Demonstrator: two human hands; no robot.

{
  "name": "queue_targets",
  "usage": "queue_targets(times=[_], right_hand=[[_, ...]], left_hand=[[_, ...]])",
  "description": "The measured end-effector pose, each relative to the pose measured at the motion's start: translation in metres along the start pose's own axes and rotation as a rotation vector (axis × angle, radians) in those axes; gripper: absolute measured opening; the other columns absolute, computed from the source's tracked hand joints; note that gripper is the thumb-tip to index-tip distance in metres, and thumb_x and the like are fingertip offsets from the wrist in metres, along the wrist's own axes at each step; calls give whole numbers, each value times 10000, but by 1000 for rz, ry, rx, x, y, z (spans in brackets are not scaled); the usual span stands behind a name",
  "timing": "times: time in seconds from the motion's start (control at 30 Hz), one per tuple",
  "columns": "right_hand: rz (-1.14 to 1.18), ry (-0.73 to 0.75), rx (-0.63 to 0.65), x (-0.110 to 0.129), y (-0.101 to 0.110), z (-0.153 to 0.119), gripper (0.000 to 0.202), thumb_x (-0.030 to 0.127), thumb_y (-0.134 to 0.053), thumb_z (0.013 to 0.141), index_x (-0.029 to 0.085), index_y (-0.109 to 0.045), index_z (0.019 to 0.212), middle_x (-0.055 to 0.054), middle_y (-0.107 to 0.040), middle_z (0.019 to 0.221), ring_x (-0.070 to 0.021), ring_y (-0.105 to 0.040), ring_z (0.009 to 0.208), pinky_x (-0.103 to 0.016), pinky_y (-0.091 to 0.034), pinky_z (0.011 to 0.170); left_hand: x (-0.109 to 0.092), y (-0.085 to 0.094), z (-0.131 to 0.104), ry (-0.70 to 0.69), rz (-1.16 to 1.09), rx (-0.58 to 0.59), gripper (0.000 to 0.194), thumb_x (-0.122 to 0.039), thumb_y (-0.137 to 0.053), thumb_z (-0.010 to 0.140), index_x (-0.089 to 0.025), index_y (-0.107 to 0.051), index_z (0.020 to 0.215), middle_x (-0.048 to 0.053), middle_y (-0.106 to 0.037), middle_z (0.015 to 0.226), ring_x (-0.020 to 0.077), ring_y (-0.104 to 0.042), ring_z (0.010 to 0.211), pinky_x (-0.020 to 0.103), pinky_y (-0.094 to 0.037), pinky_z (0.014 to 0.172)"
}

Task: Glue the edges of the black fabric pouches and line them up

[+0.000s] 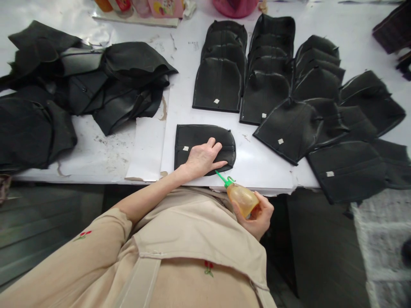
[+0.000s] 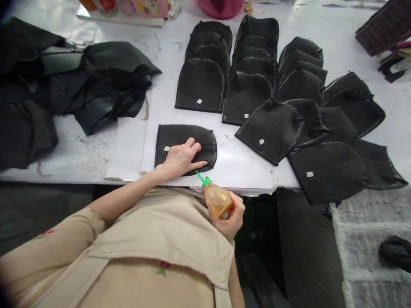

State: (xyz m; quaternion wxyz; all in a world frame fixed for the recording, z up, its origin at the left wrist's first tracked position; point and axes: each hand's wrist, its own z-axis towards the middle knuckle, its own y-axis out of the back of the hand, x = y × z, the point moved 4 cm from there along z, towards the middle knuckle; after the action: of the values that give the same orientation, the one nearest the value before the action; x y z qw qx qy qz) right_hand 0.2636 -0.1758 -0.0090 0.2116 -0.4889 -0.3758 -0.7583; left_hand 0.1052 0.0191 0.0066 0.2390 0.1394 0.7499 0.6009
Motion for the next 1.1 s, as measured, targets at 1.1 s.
queue_targets(times=[1.1], right_hand=[[-62,112,236,2,-30,-3,705,505,-932,714,253,-603,1284,-100,-677,1134,-302,-706,995,-394,-640,764]], left_hand=[[107,2,-78,498,-356,-150,178,-365,-695,935,-237,-597,1010,-21,-672,741,196,-657,704,288,-422,663]])
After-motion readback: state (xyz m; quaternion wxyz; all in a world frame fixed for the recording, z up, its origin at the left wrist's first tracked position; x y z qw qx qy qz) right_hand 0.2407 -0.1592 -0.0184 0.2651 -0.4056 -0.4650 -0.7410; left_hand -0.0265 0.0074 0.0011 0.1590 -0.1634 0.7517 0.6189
